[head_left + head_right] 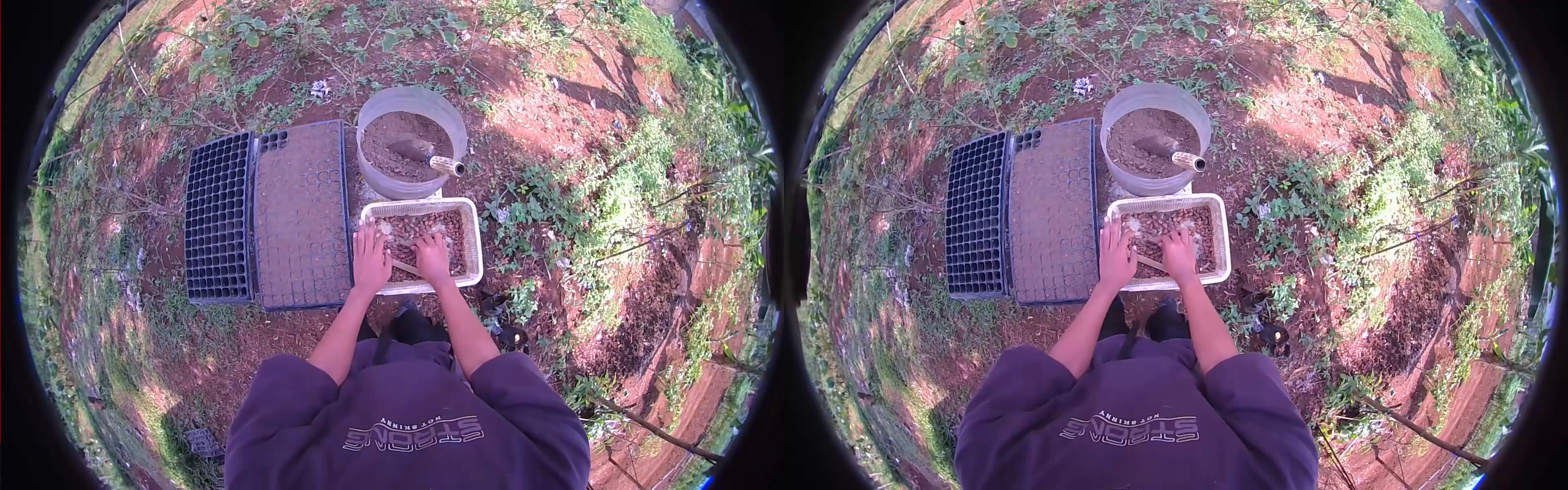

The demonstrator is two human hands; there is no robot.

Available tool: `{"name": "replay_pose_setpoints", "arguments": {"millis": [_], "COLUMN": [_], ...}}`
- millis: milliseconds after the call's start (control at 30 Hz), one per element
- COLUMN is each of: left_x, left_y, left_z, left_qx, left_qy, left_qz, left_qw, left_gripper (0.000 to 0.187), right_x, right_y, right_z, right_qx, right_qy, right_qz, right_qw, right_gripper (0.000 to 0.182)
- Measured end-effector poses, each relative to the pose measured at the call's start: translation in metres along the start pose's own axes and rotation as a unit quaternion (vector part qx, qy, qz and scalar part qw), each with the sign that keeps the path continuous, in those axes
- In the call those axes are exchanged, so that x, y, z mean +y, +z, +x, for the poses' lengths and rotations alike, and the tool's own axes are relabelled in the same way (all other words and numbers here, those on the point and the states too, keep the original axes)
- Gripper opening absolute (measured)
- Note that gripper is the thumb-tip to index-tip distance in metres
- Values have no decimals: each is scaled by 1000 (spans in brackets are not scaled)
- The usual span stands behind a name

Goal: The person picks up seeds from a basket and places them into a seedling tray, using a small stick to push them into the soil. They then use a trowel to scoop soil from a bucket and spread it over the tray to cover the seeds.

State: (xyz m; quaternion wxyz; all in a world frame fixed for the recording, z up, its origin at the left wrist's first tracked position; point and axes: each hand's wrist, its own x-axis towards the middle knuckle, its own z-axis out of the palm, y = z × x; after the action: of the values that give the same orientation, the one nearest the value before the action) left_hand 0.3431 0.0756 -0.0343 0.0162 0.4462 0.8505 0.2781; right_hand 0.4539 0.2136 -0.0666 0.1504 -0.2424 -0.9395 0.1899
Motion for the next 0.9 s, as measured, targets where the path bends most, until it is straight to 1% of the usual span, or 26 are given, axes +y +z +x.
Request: {"name": "replay_pose_setpoints", "arguments": {"millis": [67,133,267,367,433,467,533,567,633,667,700,733,767,833,900], "left_x": [1,1,2,0,6,10,15,17,19,18,15,12,9,5,0], "left_y": [-1,-1,-1,-3,-7,-10,-17,-20,-23,-26,-29,-31,-34,-43,-51], "left_z": [0,0,1,-3,-7,-8,-12,-13,-13,-11,-8,-4,0,12,22], "left_qx": [-8,-23,-24,-23,-11,-9,-5,-4,48,48,33,18,17,48,53], "left_qy": [-4,-14,-20,-13,-23,-22,-54,-52,-65,-64,-81,-98,-94,-78,-76], "left_qz": [25,23,32,32,6,4,-24,-24,-46,-47,-50,-53,-55,-68,-75], "left_qw": [1000,999,999,999,1000,1000,998,998,996,996,995,994,994,993,993], "left_gripper": [35,32,28,27,26,26,24,24,22,22,21,19,19,18,17], "right_x": [1,3,6,-4,-7,-9,-19,-24,-36,-43,-46,-48,-50,-54,-58], "right_y": [1,7,9,-1,-10,-16,-26,-30,-45,-51,-55,-58,-62,-70,-79], "right_z": [1,4,8,7,4,3,2,2,3,4,8,13,17,27,37], "right_qx": [-15,7,13,37,67,68,143,144,142,148,150,159,169,184,213], "right_qy": [7,8,-12,-12,17,16,5,4,11,9,10,-3,-16,-17,-17], "right_qz": [7,-6,-7,-2,43,41,71,71,133,128,126,135,144,144,149], "right_qw": [1000,1000,1000,999,997,997,987,987,981,981,981,978,975,972,965], "right_gripper": [13,13,14,16,18,18,17,17,17,16,16,16,16,17,18]}}
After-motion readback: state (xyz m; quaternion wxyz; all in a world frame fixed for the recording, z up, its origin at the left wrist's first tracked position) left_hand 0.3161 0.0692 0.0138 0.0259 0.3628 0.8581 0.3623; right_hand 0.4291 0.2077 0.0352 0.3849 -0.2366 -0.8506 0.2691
